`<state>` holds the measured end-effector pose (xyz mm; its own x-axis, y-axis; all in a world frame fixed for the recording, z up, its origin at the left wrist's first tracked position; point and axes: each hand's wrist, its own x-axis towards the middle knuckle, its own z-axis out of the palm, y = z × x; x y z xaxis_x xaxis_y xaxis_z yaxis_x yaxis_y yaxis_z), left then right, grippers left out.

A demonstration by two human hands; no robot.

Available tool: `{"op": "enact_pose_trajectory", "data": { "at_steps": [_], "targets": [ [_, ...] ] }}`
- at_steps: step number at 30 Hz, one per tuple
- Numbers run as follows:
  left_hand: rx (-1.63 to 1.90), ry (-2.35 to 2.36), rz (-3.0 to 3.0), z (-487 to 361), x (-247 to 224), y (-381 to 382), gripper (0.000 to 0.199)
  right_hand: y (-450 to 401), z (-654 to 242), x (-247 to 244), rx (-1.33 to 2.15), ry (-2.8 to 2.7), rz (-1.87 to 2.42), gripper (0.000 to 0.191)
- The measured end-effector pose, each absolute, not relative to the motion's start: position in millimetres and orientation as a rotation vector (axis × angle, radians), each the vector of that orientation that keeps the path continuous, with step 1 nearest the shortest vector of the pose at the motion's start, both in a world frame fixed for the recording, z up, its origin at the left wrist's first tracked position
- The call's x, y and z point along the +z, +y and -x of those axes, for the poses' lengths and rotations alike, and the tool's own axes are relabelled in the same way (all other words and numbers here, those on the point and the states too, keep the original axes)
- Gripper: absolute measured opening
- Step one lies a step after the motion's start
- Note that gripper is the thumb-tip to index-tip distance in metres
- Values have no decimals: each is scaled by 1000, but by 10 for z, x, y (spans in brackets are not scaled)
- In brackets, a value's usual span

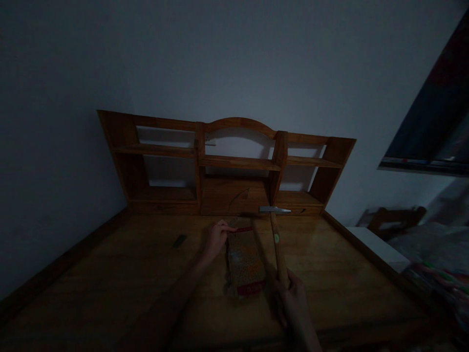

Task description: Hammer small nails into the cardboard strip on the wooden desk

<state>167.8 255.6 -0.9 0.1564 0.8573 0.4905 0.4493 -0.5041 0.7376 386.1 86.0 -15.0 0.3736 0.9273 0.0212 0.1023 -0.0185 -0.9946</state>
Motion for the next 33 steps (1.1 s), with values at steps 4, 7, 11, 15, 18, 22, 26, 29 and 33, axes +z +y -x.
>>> {"op": "enact_pose_trajectory", "data": {
  "at_steps": [4,7,11,15,18,22,26,29,33],
  "targets": [
    [1312,1233,-2018,-1674,-58,2597,46,868,-3864,-173,930,-986,1450,32],
    [1329,1248,-2026,-1683,-44,2585,45,860,-3856,-148,948,-976,1442,35],
    [1399,1301,-2020,-1689,-20,2570,43,843,-3828,-81,946,-953,1438,34],
    [1425,1294,-2049,-1676,-41,2587,39,837,-3823,-47,932,-981,1443,27],
    [1421,1306,-2032,-1674,-48,2593,40,832,-3821,-36,958,-974,1447,26],
    [1409,1322,-2011,-1690,-22,2576,38,826,-3811,-13,977,-947,1417,31],
    [1422,1309,-2010,-1691,5,2557,37,827,-3819,-10,914,-983,1408,27],
    [1428,1308,-2012,-1682,22,2550,38,830,-3832,-53,953,-991,1420,27],
    [1443,1322,-2010,-1678,32,2544,38,844,-3844,-127,941,-984,1438,29]
  ]
}}
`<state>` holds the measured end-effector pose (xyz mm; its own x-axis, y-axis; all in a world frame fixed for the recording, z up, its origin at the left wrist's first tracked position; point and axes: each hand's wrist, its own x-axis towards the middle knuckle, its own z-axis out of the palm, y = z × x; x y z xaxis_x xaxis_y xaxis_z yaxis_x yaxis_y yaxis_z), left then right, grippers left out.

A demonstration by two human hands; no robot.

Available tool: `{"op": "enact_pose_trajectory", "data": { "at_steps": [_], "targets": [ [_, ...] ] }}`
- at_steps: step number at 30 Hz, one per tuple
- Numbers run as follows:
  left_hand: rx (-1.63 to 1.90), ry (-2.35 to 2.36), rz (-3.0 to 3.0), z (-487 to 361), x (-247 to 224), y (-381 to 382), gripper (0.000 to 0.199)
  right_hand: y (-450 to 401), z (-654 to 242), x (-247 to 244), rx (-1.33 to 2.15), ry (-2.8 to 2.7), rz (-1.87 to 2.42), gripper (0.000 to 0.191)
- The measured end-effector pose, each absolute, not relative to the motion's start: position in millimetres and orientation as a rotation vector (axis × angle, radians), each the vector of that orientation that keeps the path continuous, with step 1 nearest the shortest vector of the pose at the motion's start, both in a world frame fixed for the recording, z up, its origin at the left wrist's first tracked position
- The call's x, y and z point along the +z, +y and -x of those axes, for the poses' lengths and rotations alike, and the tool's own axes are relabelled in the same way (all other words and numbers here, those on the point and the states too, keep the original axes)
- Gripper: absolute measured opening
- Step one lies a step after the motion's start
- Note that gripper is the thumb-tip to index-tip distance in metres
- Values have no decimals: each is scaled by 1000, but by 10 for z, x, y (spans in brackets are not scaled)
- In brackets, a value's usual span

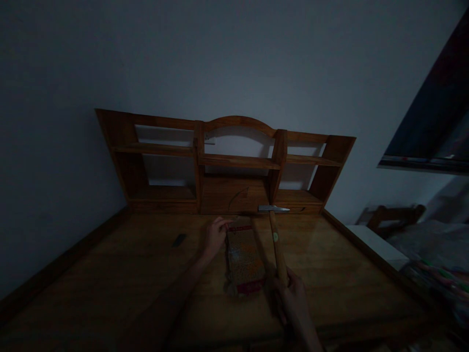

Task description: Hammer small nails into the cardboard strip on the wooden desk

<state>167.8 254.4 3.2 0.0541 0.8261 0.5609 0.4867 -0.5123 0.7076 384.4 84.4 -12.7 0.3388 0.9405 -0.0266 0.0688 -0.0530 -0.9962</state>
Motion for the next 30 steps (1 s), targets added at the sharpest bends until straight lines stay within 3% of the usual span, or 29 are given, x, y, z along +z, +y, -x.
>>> {"op": "enact_pose_trajectory", "data": {
  "at_steps": [30],
  "targets": [
    [1442,1299,-2016,-1670,-29,2583,43,856,-3875,-97,869,-1059,1437,24]
  ]
}}
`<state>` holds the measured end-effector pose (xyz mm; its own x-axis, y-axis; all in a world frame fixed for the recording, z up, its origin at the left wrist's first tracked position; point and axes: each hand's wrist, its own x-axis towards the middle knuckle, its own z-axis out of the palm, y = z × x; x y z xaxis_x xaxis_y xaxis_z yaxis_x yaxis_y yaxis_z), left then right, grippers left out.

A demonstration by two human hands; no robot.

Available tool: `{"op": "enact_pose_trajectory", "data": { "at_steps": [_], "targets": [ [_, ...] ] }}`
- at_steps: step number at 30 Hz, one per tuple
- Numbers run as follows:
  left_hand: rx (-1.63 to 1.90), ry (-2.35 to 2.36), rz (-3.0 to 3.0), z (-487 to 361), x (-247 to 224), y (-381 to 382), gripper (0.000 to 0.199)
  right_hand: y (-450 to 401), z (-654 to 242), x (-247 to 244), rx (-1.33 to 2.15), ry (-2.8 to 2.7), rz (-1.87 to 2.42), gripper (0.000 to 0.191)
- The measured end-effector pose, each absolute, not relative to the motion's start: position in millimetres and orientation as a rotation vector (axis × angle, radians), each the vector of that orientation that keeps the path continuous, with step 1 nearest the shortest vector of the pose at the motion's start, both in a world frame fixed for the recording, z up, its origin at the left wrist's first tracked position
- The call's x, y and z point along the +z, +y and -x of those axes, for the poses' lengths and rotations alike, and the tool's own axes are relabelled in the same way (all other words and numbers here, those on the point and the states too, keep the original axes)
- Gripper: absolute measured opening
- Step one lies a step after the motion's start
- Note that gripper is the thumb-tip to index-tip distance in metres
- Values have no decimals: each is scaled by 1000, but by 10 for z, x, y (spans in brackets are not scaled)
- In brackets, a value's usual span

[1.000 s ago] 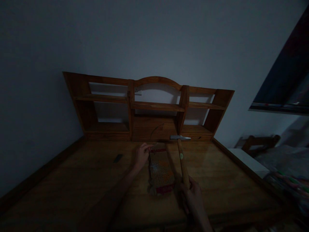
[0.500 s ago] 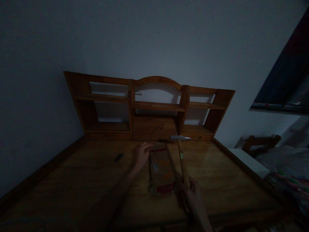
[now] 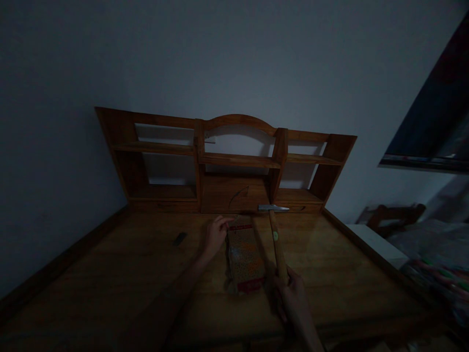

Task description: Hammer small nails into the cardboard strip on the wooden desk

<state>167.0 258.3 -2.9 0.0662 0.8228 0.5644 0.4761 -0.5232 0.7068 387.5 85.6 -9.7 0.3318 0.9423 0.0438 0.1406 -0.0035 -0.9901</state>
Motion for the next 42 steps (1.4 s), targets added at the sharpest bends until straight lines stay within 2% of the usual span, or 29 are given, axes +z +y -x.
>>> {"op": "enact_pose_trajectory", "data": {
  "at_steps": [12,24,35,42],
  "targets": [
    [1418,1334,-2015,-1682,-15,2584,43,885,-3884,-181,954,-1031,1461,26],
    [1423,1312,-2015,-1683,-10,2579,42,858,-3839,-52,997,-969,1453,32],
    [1417,1331,-2005,-1697,12,2563,41,880,-3920,-109,913,-1116,1471,27],
    [1416,1312,-2012,-1690,2,2569,41,904,-3932,-109,1074,-1133,1484,33]
  ]
}}
